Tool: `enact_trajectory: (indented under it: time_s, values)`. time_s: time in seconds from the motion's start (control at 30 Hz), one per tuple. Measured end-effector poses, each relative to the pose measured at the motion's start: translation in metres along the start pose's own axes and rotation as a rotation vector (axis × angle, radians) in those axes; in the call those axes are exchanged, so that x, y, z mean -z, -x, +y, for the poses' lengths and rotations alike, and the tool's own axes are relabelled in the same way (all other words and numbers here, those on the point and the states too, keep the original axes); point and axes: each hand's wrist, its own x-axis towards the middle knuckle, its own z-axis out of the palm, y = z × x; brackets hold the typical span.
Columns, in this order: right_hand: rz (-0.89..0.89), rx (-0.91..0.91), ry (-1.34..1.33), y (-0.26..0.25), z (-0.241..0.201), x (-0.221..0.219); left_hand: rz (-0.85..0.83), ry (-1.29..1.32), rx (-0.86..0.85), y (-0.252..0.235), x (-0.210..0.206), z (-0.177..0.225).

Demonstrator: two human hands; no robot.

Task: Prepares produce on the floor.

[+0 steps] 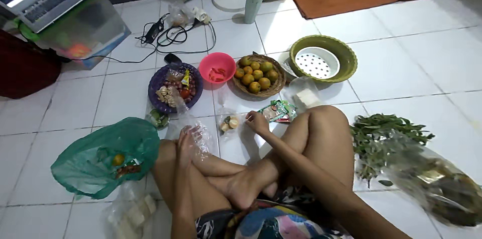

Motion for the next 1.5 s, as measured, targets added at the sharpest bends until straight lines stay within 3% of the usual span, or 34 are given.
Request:
enact_trajectory:
  time_s: [0.1,0.17,0.27,0.43,0.57,0.67,0.77,0.83,0.97,1.03,1.1,1.23,1.5]
  values:
    - [0.018,-0.014,0.204,0.011,0.002,0.018,-0.046,-0.043,0.025,0.0,0.0,-0.001]
    - [0.071,0.091,0.282,0.024,-0.002,0.022,-0.095,-0.1,0.029,0.001,0.002,-0.003]
    - [0.061,0.34,0.18,0.042,-0.014,0.013,-0.107,-0.205,0.07,0.007,-0.004,0.003]
    - [-0.236,0.629,-0.105,0.061,-0.025,-0.023,-0.153,-0.296,0.094,0.003,-0.013,0.003]
    - [-0.378,0.402,-0.428,0.068,-0.026,-0.04,-0.32,-0.401,0.043,-0.007,-0.022,-0.012]
    - [-0.332,0.313,-0.441,0.063,-0.011,-0.037,-0.401,-0.435,0.067,-0.011,-0.031,-0.022]
    - [-0.311,0.191,-0.432,0.06,-0.003,-0.02,-0.355,-0.423,0.141,-0.011,-0.035,-0.024]
    - [-0.22,0.156,-0.37,0.052,0.0,0.003,-0.341,-0.473,0.194,-0.01,-0.033,-0.022]
    - [0.141,0.169,-0.028,0.011,0.009,0.079,-0.237,-0.528,0.353,-0.01,-0.037,-0.022]
    - [0.256,0.105,0.072,-0.013,0.015,0.111,-0.168,-0.601,0.239,-0.01,-0.033,-0.032]
    - [0.326,0.067,0.116,-0.04,0.024,0.129,-0.078,-0.74,0.021,-0.008,-0.034,-0.039]
    - [0.346,0.055,0.184,-0.081,0.038,0.142,-0.013,-0.998,-0.403,-0.004,-0.034,-0.052]
    - [0.318,-0.178,0.578,-0.103,0.009,0.147,-0.151,-1.256,-0.589,0.015,-0.037,-0.058]
